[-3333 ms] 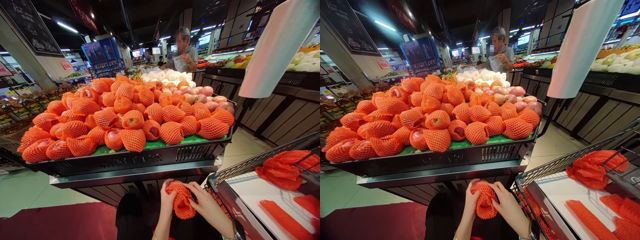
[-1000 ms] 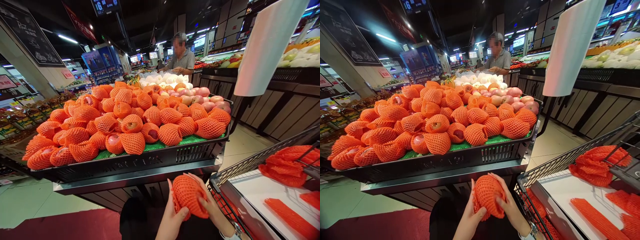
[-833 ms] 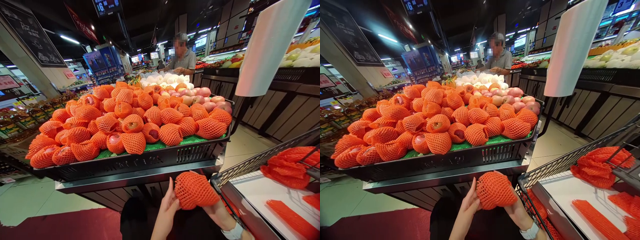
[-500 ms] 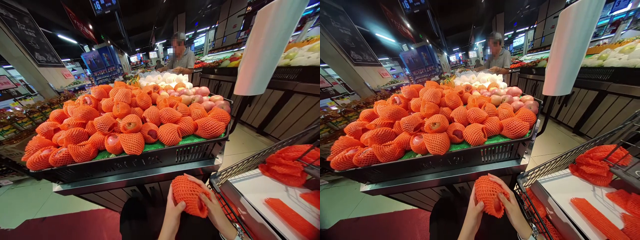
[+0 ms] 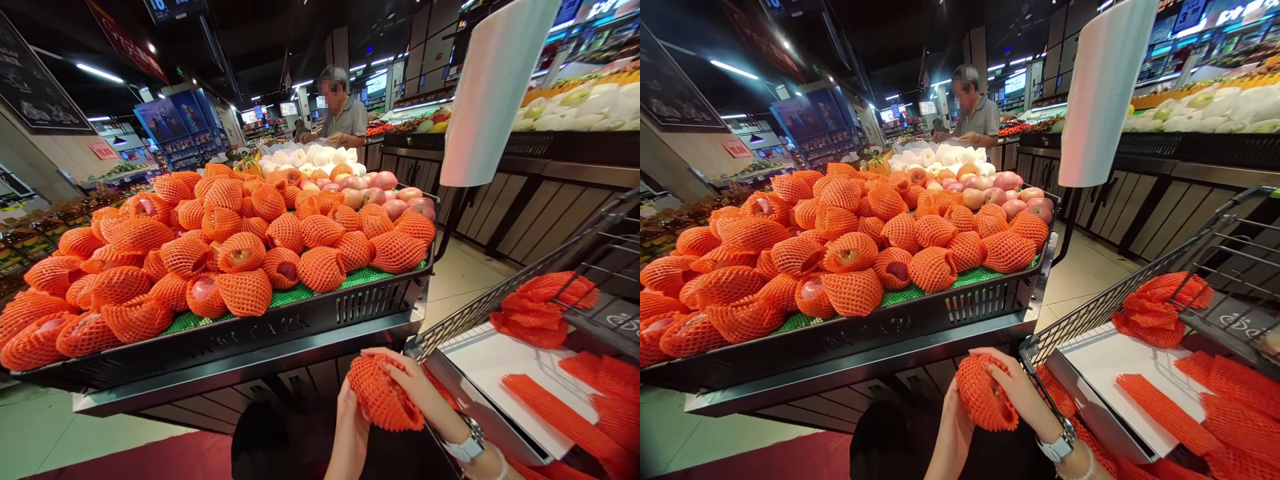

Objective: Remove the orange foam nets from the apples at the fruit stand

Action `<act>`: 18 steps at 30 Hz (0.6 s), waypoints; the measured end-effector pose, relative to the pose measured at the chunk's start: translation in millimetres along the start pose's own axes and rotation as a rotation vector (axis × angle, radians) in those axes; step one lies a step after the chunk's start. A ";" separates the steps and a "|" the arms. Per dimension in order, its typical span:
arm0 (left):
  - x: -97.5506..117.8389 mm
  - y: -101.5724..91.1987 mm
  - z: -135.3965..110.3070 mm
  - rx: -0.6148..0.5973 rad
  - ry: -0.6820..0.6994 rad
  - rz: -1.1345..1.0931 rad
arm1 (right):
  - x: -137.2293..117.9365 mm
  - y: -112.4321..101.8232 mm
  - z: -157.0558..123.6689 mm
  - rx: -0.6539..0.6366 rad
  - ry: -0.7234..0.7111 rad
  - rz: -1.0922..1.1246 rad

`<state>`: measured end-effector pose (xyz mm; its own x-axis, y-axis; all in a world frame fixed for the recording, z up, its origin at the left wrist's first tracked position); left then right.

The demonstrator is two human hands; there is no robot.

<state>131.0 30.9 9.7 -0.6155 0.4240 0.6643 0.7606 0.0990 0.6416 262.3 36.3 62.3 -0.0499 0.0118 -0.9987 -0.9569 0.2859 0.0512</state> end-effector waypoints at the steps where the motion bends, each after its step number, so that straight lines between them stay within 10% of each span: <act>1: -5.1 -4.4 2.0 0.077 -0.057 -0.052 | 0.1 1.9 -1.7 -0.024 0.000 0.007; 5: -7.9 -18.9 14.1 0.338 -0.156 -0.193 | -0.3 11.9 -8.6 -0.100 -0.033 0.176; 9: 14.6 -33.7 24.7 0.499 -0.026 -0.225 | 27.9 26.3 -9.8 -0.019 0.252 0.252; 18: 45.9 -38.5 13.9 0.492 0.169 -0.055 | 46.0 71.2 -34.0 -0.091 0.577 0.655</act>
<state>76.3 59.1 10.2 -0.6510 0.2593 0.7134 0.7084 0.5451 0.4483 182.1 24.6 20.1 -0.7107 -0.3465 -0.6122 -0.7028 0.3140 0.6383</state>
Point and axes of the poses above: each hand's wrist, its own z-axis towards the middle knuckle, its own y-axis out of the palm, x = y × z, the point moved 6 cm from there along z, towards the middle knuckle, and after that the axes turned 13 degrees about x, right-handed, at the moved point
